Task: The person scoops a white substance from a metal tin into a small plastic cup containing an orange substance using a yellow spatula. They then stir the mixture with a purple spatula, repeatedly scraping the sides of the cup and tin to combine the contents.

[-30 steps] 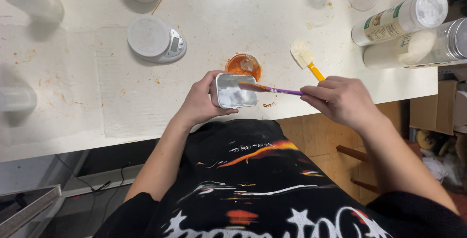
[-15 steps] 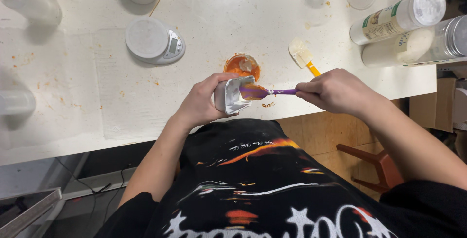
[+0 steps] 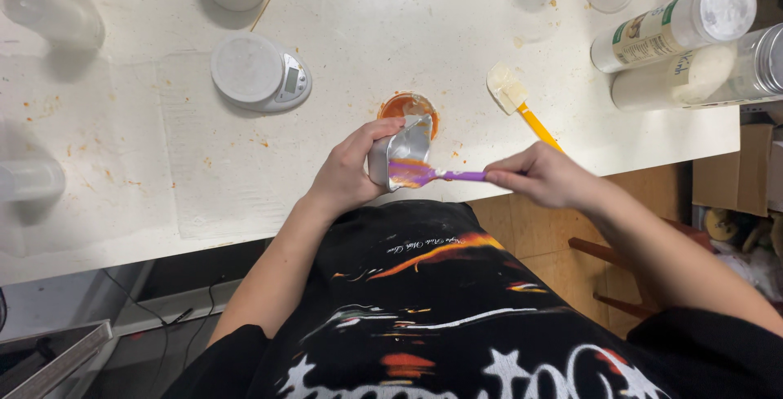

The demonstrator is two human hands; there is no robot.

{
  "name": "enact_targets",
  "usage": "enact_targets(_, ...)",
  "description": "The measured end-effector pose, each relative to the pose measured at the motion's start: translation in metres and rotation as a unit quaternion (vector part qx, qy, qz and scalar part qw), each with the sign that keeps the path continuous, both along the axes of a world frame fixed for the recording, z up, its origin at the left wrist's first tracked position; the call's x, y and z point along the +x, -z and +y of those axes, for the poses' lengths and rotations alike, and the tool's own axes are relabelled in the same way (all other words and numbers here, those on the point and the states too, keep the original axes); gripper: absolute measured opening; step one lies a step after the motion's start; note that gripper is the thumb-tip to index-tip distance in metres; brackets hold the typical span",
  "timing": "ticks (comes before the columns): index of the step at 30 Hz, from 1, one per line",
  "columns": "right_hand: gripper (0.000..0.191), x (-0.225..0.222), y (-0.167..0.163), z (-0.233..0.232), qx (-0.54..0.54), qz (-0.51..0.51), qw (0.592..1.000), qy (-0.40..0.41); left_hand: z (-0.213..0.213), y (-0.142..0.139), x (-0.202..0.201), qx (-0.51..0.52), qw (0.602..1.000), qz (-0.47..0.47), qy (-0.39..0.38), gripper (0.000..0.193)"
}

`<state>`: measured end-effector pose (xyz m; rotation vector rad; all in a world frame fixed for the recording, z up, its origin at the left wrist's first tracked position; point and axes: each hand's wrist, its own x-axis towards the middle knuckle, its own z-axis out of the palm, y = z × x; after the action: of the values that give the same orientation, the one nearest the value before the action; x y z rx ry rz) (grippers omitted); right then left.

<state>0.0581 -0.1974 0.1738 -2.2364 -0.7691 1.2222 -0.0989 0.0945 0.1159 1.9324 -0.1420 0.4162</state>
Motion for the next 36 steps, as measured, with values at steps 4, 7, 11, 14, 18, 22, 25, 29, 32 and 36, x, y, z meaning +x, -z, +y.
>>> enact_targets(4, 0.029, -0.021, -0.003, 0.005, -0.051, 0.040, 0.996, 0.069, 0.000, -0.001, 0.003, 0.029, 0.999, -0.004, -0.035, 0.073)
enact_targets(7, 0.032, -0.034, -0.003, 0.008, -0.021, 0.125, 0.983, 0.133, 0.002, 0.001, 0.005, 0.050, 0.997, -0.013, -0.060, 0.073)
enact_targets(11, 0.032, -0.051, -0.003, 0.016, 0.048, 0.321, 0.902, 0.286, 0.001, 0.012, 0.009, 0.068, 0.991, -0.041, -0.107, 0.075)
enact_targets(14, 0.032, -0.060, -0.004, 0.025, 0.083, 0.415, 0.842, 0.334, -0.005, 0.025, 0.014, 0.102, 0.981, -0.071, -0.151, 0.064)
enact_targets(18, 0.033, -0.065, -0.009, 0.030, 0.093, 0.481, 0.785, 0.379, -0.006, 0.040, 0.021, 0.096, 0.970, -0.085, -0.208, 0.066)
enact_targets(22, 0.033, -0.058, 0.001, 0.023, 0.133, 0.484, 0.774, 0.385, -0.003, 0.047, 0.015, 0.015, 0.965, -0.036, -0.261, 0.082)
enact_targets(25, 0.029, -0.044, 0.026, 0.014, 0.155, 0.398, 0.820, 0.381, 0.002, 0.051, 0.007, -0.049, 0.959, 0.007, -0.280, 0.087)
enact_targets(29, 0.027, -0.029, 0.061, -0.010, 0.110, 0.148, 0.917, 0.354, 0.008, 0.057, -0.009, -0.099, 0.953, 0.044, -0.283, 0.087)
enact_targets(32, 0.025, -0.021, 0.085, -0.027, 0.109, -0.117, 0.967, 0.199, 0.012, 0.060, -0.020, -0.102, 0.951, 0.044, -0.289, 0.087)
enact_targets(36, 0.029, -0.018, 0.108, -0.035, 0.141, -0.306, 0.941, 0.029, 0.014, 0.061, -0.025, -0.080, 0.948, 0.061, -0.303, 0.088)
